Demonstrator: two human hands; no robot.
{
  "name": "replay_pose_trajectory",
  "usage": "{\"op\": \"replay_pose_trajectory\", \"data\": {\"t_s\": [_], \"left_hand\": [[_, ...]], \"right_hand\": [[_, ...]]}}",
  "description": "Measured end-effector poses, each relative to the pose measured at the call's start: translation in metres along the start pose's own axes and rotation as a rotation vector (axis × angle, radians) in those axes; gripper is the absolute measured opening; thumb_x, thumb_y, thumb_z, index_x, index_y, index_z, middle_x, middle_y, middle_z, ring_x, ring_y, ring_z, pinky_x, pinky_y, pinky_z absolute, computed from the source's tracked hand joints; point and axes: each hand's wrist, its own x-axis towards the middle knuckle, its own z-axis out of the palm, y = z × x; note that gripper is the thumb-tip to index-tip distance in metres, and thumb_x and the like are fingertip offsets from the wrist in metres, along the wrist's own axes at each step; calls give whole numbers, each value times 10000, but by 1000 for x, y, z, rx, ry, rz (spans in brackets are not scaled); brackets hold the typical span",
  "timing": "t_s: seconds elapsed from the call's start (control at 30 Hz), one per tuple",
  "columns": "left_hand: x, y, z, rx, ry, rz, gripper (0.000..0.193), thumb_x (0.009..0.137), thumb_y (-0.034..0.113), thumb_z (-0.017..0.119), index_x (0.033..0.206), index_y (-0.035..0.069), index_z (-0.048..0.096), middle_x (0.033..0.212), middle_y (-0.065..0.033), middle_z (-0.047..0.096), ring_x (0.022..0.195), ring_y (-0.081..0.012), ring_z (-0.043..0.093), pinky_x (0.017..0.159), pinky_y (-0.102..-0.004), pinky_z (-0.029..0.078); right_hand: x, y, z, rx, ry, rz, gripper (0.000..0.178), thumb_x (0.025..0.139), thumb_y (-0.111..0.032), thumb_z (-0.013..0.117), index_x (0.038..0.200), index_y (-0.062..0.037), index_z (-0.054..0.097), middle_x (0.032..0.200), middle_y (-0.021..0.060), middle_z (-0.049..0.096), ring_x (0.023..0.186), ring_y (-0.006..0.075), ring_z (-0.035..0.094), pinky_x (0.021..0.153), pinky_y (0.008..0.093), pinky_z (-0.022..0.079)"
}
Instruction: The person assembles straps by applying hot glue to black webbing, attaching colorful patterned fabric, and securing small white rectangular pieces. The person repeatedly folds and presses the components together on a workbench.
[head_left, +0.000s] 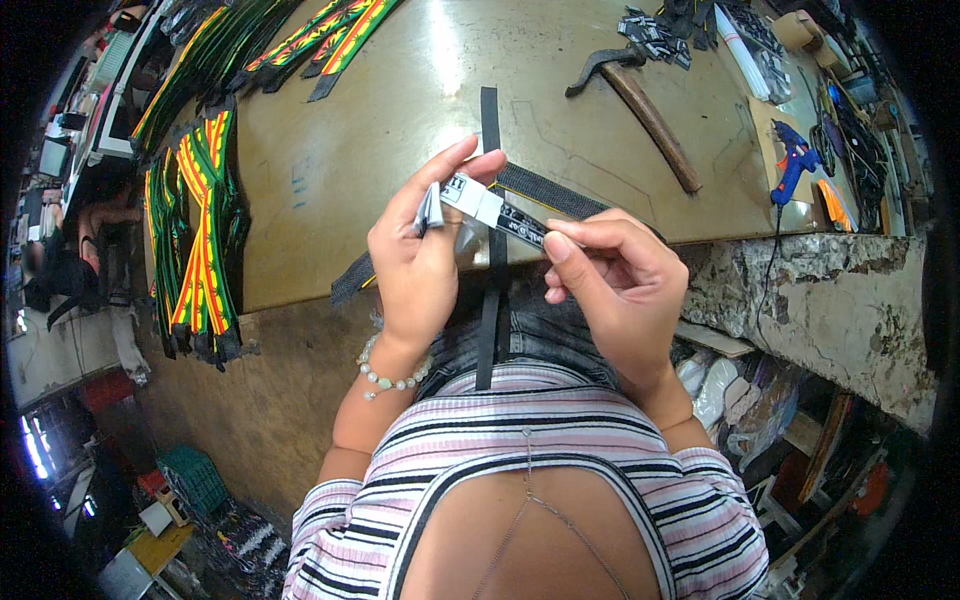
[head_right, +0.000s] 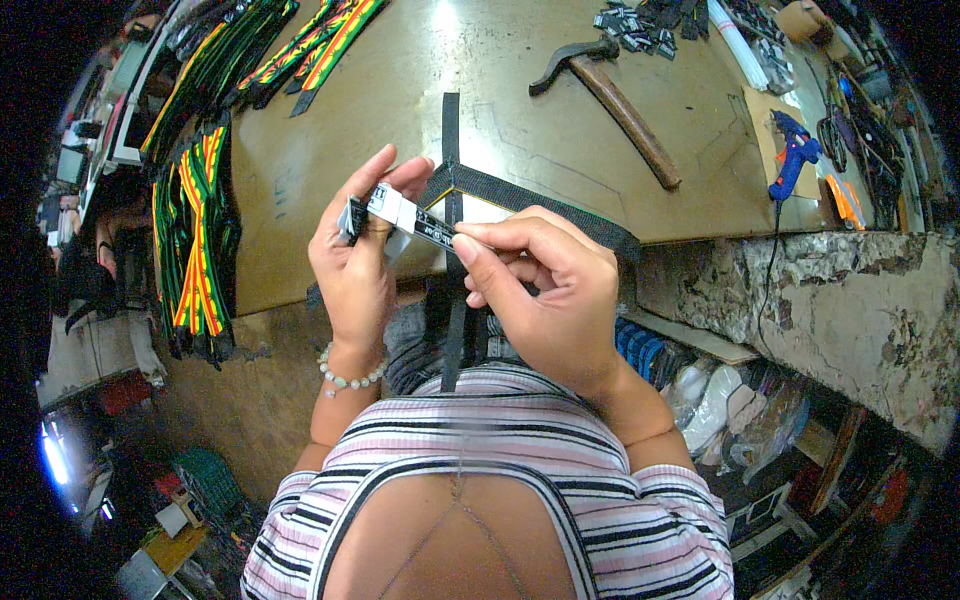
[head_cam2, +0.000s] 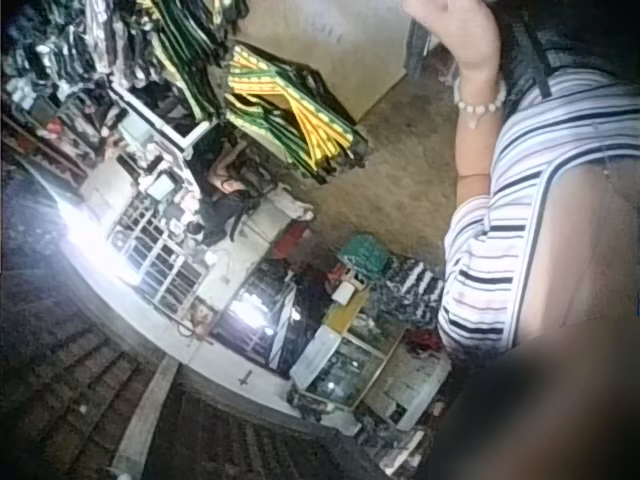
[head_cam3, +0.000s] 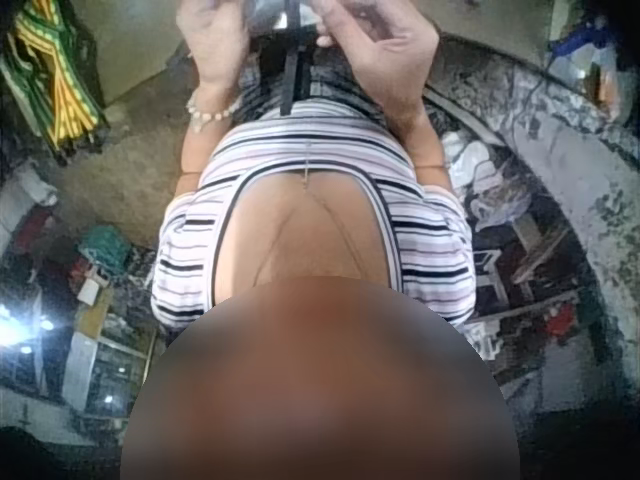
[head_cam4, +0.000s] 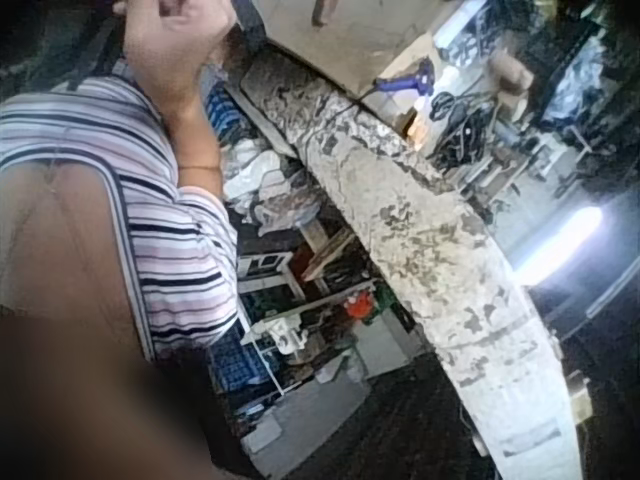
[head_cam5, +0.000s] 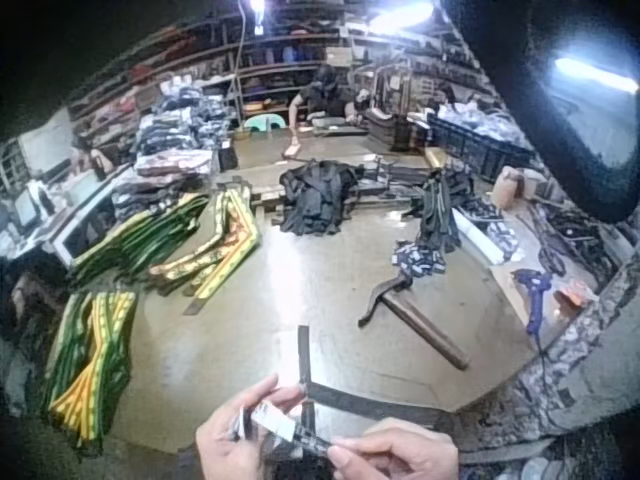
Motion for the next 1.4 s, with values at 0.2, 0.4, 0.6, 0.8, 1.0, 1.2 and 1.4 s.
{"op": "replay_pose_trajectory", "data": {"t_s": [0.2,0.4,0.6,0.8,1.0,1.2,1.4], "left_hand": [[35,34,-24,132,549,81,461,897,-132,388,1322,-55,551,1173,-202,679,1095,-258,663,970,-366,511],[15,18,-37,-452,-137,-470,257,979,42,555,1209,-68,592,892,-40,602,673,-81,516,602,-254,477],[-6,-8,-10,-354,-199,-408,286,901,208,752,1071,7,641,867,-1,623,709,-47,519,605,-188,415],[-4,1,-1,40,-14,-308,193,856,198,799,884,32,703,816,18,654,727,-34,538,651,-182,426],[-7,1,0,101,-2,-241,163,856,161,794,902,21,724,852,7,677,762,-48,571,700,-199,462],[-5,13,0,159,-72,-264,202,843,126,797,1004,17,743,898,-5,694,819,-67,602,755,-217,489],[-5,15,-2,166,-94,-348,181,849,119,788,992,16,746,883,-2,690,819,-64,600,757,-215,487]], "right_hand": [[-17,-32,-15,99,162,-166,60,896,61,659,947,46,631,901,136,629,661,117,635,529,238,548],[11,-20,-17,243,-93,253,133,915,-25,688,1015,63,675,868,82,666,687,109,645,603,231,549],[25,30,-11,385,-216,315,194,925,-44,685,1084,61,646,861,82,668,697,96,642,620,232,557],[25,26,-10,406,-197,329,213,915,-13,686,1104,69,632,904,92,666,745,105,653,646,237,569],[19,21,-9,255,-156,275,206,895,18,693,1085,82,644,925,116,672,800,138,675,714,242,580],[19,21,-14,152,-180,234,164,900,43,672,1056,95,666,1009,133,669,818,147,679,718,236,578],[22,23,-17,140,-203,266,179,910,15,674,1072,93,667,1003,119,681,801,130,679,718,228,573]]}}
